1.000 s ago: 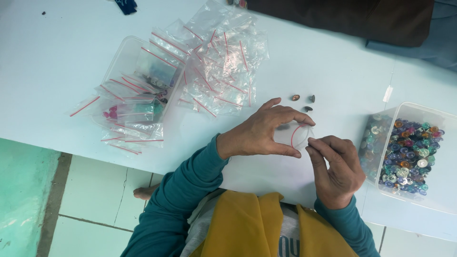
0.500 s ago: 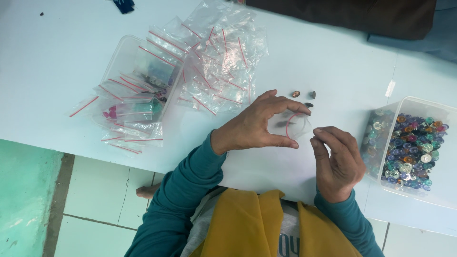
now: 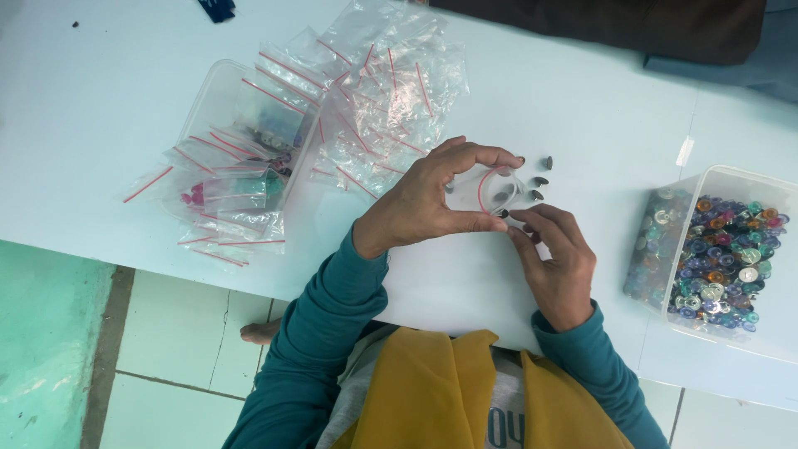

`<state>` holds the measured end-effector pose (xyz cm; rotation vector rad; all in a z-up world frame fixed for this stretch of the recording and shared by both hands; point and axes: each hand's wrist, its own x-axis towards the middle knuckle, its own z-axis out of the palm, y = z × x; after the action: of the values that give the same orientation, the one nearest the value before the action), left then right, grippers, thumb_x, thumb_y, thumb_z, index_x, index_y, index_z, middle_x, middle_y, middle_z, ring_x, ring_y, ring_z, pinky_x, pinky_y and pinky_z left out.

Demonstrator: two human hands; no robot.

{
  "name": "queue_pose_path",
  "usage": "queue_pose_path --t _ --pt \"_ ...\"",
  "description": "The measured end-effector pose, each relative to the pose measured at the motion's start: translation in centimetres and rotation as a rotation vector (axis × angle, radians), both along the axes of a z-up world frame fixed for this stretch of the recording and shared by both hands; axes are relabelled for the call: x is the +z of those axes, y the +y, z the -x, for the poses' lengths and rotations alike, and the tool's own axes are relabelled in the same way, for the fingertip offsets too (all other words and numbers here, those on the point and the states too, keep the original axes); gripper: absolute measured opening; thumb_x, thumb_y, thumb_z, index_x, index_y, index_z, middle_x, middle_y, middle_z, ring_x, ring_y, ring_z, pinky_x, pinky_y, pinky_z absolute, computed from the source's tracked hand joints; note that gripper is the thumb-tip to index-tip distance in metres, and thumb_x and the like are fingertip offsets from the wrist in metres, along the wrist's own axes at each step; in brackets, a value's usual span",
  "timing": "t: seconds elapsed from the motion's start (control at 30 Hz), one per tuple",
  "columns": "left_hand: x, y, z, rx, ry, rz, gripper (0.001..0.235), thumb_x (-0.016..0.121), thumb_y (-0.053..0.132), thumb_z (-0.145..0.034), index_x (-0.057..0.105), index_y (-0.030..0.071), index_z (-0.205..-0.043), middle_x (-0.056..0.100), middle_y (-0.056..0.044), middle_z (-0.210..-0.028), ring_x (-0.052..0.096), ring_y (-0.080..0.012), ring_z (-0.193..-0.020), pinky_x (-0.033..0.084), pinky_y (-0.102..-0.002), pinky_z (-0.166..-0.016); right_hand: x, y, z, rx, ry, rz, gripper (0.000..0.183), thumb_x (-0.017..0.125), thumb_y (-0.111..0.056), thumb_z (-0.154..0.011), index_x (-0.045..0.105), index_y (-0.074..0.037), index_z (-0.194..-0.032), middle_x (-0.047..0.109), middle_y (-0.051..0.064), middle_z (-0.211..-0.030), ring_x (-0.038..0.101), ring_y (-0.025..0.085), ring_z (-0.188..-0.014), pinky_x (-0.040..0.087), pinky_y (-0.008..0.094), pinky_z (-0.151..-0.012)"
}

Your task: Sorting and placing small buttons into plastic zip-lock bags

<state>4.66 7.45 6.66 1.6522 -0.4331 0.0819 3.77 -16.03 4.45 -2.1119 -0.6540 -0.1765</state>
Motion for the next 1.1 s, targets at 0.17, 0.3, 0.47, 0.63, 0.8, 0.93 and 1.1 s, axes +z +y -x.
queue_pose_path --t 0.17,0.3,0.47,0.63,0.8,0.93,1.1 --pt "-0.2 -0.4 0.0 -0.013 0.023 -0.004 0.067 0.090 0.036 -0.084 0.058 0.015 -0.139 0.066 -0.005 -0.134 0.063 -0.0289 -0.129 0.017 -0.065 -0.124 -4.4 0.1 -0.4 0.045 -0.130 0.171 0.012 0.077 0.001 -0.094 0.073 0.007 -0.103 0.061 0.022 -0.098 0.067 0.042 -0.093 0.057 0.047 -0.074" --pt "-0.2 -0.6 0.0 -0.041 0.023 -0.012 0.068 0.089 0.036 -0.085 0.057 0.014 -0.140 0.065 -0.008 -0.135 0.062 -0.0317 -0.129 0.016 -0.067 -0.123 -7.6 0.1 0.0 0.121 -0.232 0.168 0.005 0.077 0.002 -0.091 0.073 0.004 -0.090 0.055 0.013 -0.081 0.060 0.033 -0.079 0.052 0.039 -0.066" --pt "-0.1 -0.7 0.0 -0.057 0.019 -0.025 0.068 0.089 0.035 -0.086 0.056 0.013 -0.141 0.065 -0.009 -0.136 0.062 -0.0326 -0.130 0.016 -0.068 -0.123 -4.7 1.3 1.2 0.147 -0.169 0.088 0.005 0.079 0.000 -0.088 0.076 0.002 -0.092 0.057 0.012 -0.079 0.061 0.031 -0.079 0.052 0.037 -0.064" --pt "-0.1 -1.2 0.3 -0.063 0.032 -0.035 0.069 0.088 0.038 -0.085 0.056 0.016 -0.141 0.065 -0.006 -0.134 0.062 -0.0301 -0.130 0.017 -0.066 -0.123 -2.5 -0.2 1.0 0.118 -0.083 -0.006 0.008 0.079 -0.002 -0.089 0.075 0.005 -0.089 0.064 0.017 -0.087 0.065 0.034 -0.078 0.053 0.040 -0.063" --pt "0.1 -1.6 0.4 -0.080 0.016 -0.042 0.066 0.088 0.036 -0.085 0.057 0.013 -0.138 0.066 -0.011 -0.132 0.064 -0.0341 -0.127 0.020 -0.068 -0.122 1.7 -1.8 0.8 -0.004 -0.097 -0.140 0.009 0.078 0.009 -0.091 0.078 0.009 -0.101 0.067 0.019 -0.092 0.064 0.030 -0.077 0.054 0.037 -0.064" --pt "-0.6 -2.0 0.4 -0.093 0.024 -0.032 0.065 0.087 0.037 -0.084 0.058 0.013 -0.137 0.067 -0.011 -0.131 0.064 -0.0331 -0.127 0.018 -0.068 -0.122 2.6 -2.9 0.3 0.007 -0.191 -0.152 0.011 0.079 0.014 -0.089 0.077 0.013 -0.100 0.067 0.022 -0.093 0.063 0.031 -0.077 0.054 0.037 -0.065" --pt "-1.3 -2.3 0.4 -0.150 0.022 -0.212 0.062 0.081 0.044 -0.086 0.055 0.021 -0.137 0.063 0.009 -0.140 0.059 -0.0141 -0.135 0.022 -0.050 -0.124 3.7 -1.9 1.2 -0.029 -0.270 0.016 0.010 0.074 0.009 -0.100 0.074 0.009 -0.109 0.065 0.022 -0.104 0.063 0.030 -0.090 0.054 0.038 -0.079"
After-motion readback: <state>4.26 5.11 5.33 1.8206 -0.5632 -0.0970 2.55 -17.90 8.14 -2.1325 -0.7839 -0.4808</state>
